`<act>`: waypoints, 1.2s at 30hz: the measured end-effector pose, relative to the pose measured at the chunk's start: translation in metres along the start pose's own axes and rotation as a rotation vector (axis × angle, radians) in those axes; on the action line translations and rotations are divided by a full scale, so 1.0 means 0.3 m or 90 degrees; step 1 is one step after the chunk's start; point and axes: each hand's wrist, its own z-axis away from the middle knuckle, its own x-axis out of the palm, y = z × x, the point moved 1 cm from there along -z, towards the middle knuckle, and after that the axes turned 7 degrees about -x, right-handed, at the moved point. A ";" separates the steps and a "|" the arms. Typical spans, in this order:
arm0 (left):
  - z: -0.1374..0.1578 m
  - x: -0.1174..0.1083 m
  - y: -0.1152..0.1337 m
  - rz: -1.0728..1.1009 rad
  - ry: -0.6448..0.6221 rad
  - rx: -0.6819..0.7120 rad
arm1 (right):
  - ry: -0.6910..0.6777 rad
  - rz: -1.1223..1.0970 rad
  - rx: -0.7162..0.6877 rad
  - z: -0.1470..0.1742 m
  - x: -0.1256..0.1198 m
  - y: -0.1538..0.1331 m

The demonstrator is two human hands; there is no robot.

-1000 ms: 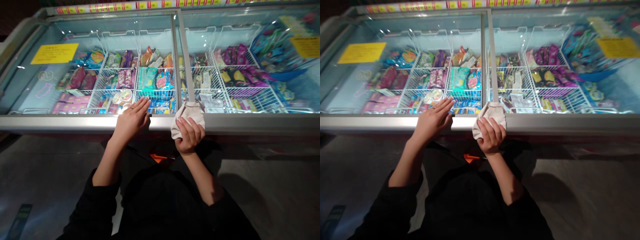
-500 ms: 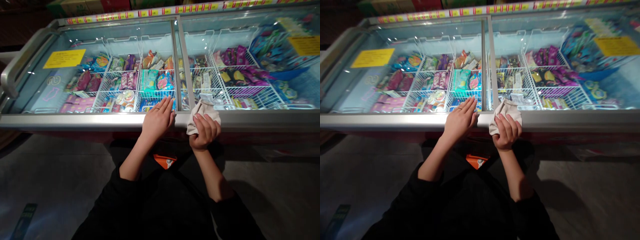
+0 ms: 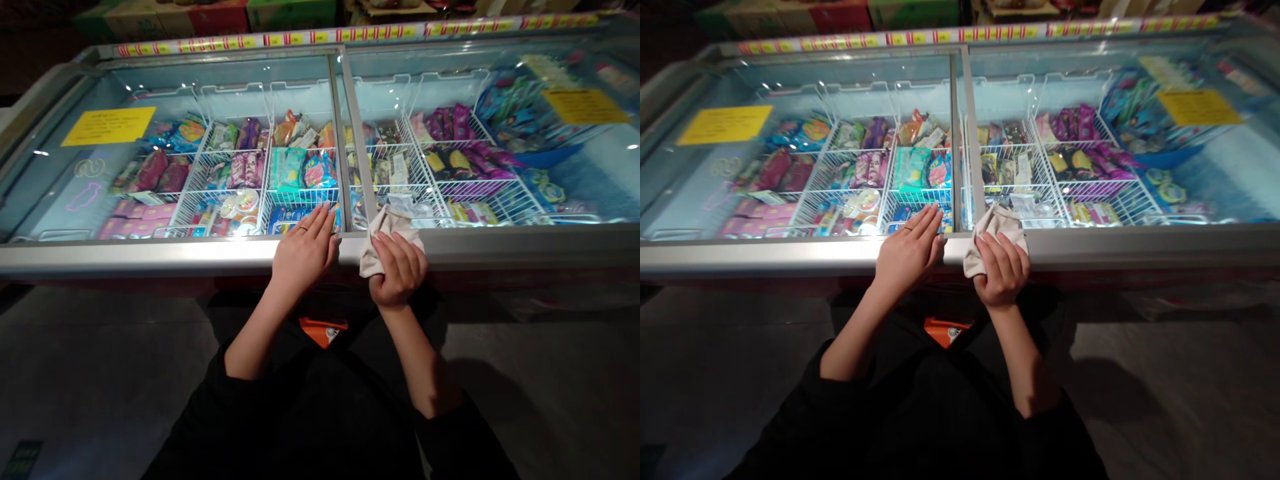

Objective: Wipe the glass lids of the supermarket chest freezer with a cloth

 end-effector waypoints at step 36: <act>-0.309 0.016 -0.038 0.102 -0.051 -0.071 | -0.529 -0.379 0.138 -0.355 0.164 0.208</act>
